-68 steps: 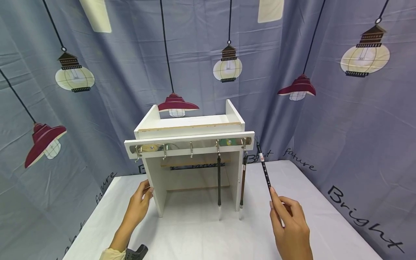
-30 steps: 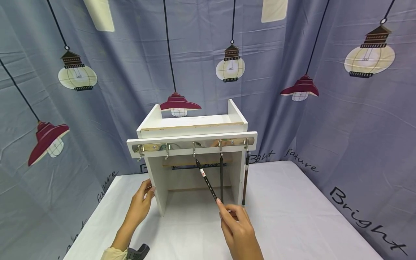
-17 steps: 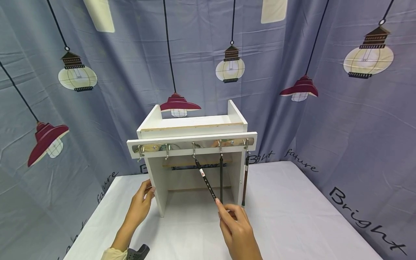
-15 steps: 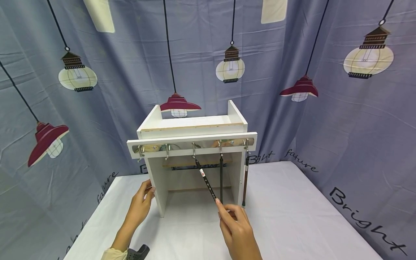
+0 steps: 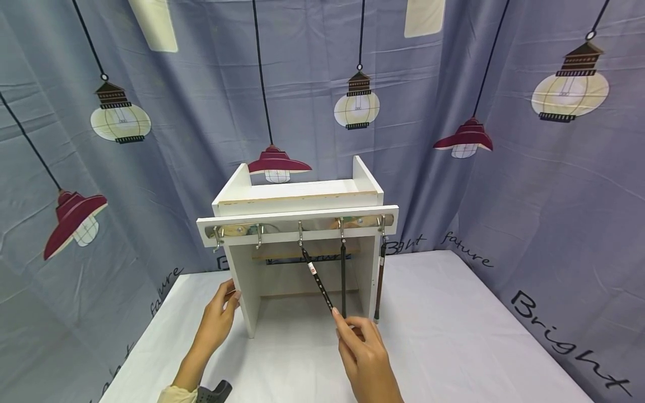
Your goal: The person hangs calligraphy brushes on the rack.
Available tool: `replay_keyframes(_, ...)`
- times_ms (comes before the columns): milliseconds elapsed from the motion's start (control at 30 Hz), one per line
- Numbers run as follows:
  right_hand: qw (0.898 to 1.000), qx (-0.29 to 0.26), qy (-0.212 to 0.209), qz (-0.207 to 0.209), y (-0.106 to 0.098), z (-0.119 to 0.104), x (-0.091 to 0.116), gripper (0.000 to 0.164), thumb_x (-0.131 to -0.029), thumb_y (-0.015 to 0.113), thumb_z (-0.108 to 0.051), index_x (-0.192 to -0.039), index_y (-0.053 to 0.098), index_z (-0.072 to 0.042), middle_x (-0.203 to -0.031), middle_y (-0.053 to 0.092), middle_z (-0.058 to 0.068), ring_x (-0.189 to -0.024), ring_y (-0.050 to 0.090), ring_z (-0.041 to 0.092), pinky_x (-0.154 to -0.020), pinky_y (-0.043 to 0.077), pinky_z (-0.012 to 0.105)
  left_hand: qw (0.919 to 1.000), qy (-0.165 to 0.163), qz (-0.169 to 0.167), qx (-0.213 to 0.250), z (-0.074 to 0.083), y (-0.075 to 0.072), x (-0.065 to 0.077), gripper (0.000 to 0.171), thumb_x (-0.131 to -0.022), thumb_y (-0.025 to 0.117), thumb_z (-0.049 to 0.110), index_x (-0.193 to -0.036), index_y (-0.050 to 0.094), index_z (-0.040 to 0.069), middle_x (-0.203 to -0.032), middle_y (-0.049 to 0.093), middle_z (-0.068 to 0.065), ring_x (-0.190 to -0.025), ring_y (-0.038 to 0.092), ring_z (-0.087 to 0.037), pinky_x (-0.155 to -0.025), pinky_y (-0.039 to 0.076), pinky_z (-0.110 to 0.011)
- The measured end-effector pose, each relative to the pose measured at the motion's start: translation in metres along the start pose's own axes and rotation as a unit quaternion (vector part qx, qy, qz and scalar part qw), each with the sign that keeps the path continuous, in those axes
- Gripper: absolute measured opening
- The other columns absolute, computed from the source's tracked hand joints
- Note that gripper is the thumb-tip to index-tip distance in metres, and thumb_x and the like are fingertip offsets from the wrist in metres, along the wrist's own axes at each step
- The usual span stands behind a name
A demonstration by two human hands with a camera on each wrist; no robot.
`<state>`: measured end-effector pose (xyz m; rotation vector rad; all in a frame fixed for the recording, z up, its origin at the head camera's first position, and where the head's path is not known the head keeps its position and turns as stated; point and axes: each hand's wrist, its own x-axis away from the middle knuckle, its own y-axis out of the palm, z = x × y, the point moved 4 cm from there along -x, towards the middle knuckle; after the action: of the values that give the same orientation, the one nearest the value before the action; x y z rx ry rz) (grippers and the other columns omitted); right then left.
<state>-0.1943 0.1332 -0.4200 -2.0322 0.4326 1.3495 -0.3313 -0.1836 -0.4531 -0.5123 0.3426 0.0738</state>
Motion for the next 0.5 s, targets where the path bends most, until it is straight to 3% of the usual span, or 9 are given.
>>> replay_keyframes(200,1.0,0.003,-0.004,0.007,0.005,0.004,0.003,0.042,-0.113,0.047,-0.031,-0.134,0.072,-0.004,-0.107,0.064,0.008,-0.082,0.057,0.011,-0.066,0.051,0.008,1.0,0.001,0.002,0.002,-0.001,0.0,0.001,0.043,-0.114,0.047,0.016,-0.156,0.044,0.006,-0.151,0.055,-0.021,-0.143,0.053,-0.041,-0.112,0.054,-0.051)
replay_keyframes(300,1.0,0.016,-0.002,0.006,0.008,0.004,0.005,0.031,-0.104,0.068,-0.008,-0.135,0.072,-0.004,-0.108,0.064,0.006,-0.082,0.058,0.01,-0.067,0.052,0.008,1.0,0.003,0.001,0.001,-0.001,0.0,0.001,0.043,-0.115,0.047,0.016,-0.156,0.044,0.006,-0.151,0.055,-0.021,-0.143,0.053,-0.04,-0.112,0.054,-0.051)
replay_keyframes(433,0.999,0.034,0.018,-0.001,0.012,0.005,0.008,0.071,-0.071,0.084,0.02,-0.136,0.072,-0.006,-0.109,0.065,0.003,-0.084,0.058,0.007,-0.069,0.052,0.007,1.0,0.005,0.0,0.002,-0.001,0.0,0.001,0.043,-0.115,0.047,0.016,-0.156,0.044,0.006,-0.151,0.054,-0.021,-0.143,0.052,-0.04,-0.112,0.054,-0.051)
replay_keyframes(500,0.999,0.034,0.036,-0.006,0.016,0.006,0.01,0.072,-0.073,0.084,0.019,-0.138,0.071,-0.008,-0.109,0.064,0.001,-0.085,0.059,0.007,-0.07,0.053,0.007,1.0,0.005,0.001,0.002,-0.001,0.0,0.001,0.043,-0.115,0.047,0.016,-0.157,0.044,0.006,-0.151,0.054,-0.021,-0.143,0.052,-0.04,-0.112,0.054,-0.052)
